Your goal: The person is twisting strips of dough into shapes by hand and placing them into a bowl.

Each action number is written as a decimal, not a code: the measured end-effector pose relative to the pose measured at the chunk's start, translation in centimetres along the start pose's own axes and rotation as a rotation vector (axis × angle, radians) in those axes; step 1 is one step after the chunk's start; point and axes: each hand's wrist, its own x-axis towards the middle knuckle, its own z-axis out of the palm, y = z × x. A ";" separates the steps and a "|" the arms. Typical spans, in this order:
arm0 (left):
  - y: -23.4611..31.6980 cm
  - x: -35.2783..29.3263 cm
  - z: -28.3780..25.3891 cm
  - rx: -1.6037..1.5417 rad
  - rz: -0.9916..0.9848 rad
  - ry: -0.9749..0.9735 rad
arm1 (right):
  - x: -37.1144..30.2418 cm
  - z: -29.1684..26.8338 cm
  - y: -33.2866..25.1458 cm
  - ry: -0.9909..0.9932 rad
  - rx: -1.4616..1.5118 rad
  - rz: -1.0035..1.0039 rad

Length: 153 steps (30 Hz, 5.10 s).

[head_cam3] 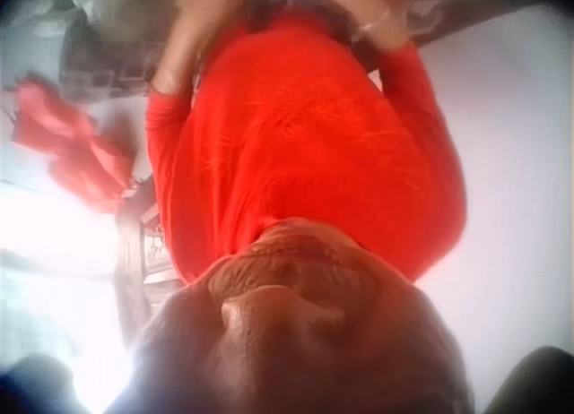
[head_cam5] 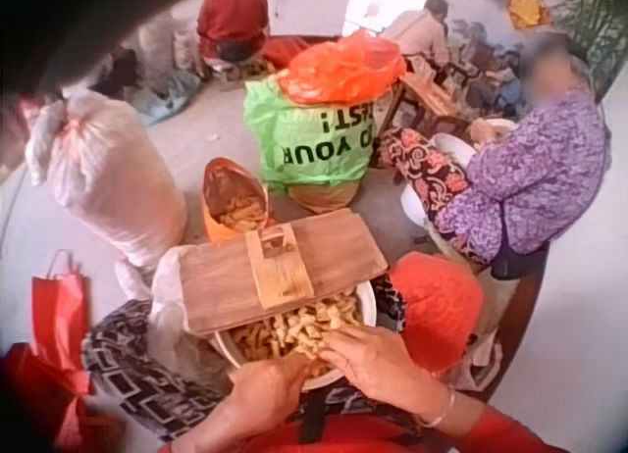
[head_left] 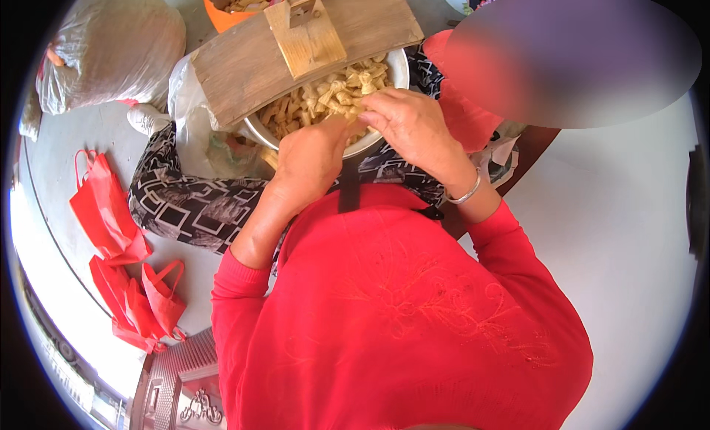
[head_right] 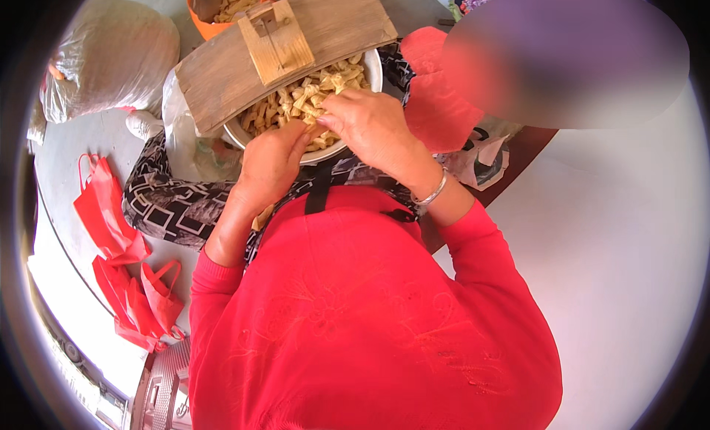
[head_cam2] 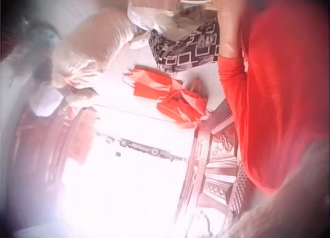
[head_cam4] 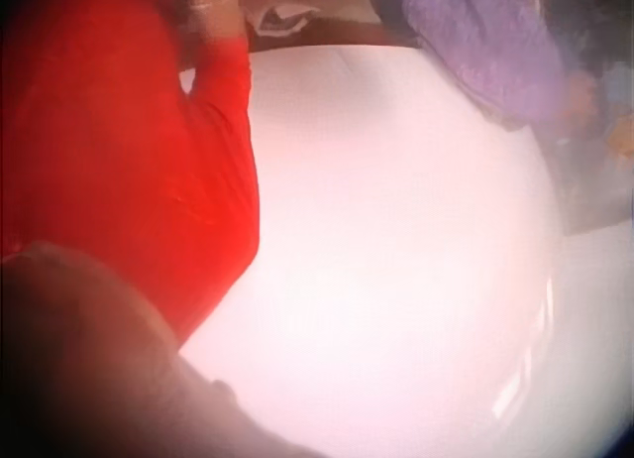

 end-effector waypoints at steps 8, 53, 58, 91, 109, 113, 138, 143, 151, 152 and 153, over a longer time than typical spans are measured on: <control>-0.9 0.6 0.5 -0.177 -0.043 -0.055 | -0.5 2.1 1.7 -0.041 0.314 0.252; -6.0 1.3 2.9 -1.328 -0.415 -0.364 | 2.4 5.4 0.5 0.152 0.206 0.025; -6.4 1.7 3.3 -0.773 -0.268 -0.080 | 1.8 4.5 -0.1 0.075 0.106 0.078; -3.0 1.7 4.1 -0.408 -0.084 0.346 | 0.1 6.3 -0.7 0.139 0.328 0.033; -3.2 -1.3 3.2 -0.663 -0.072 0.267 | 1.0 4.7 -0.5 0.130 0.789 0.196; -3.8 -0.4 3.3 -0.580 -0.072 0.258 | 0.5 4.6 -0.1 0.140 0.574 0.002; -3.9 -1.6 1.8 0.171 0.284 0.475 | 1.1 0.9 0.4 -0.257 0.432 0.170; -3.9 -2.0 1.3 0.149 0.275 0.445 | 1.1 0.4 0.8 -0.442 0.497 0.237; -4.4 -2.3 1.3 -0.142 0.203 0.232 | 0.2 -0.2 0.4 -0.482 0.540 0.181; -4.8 -2.6 0.9 -0.253 0.165 0.126 | -0.1 -0.8 0.4 -0.491 0.520 0.095; -4.8 -3.0 0.2 -0.423 0.099 -0.020 | -0.6 -1.6 0.0 -0.504 0.499 0.008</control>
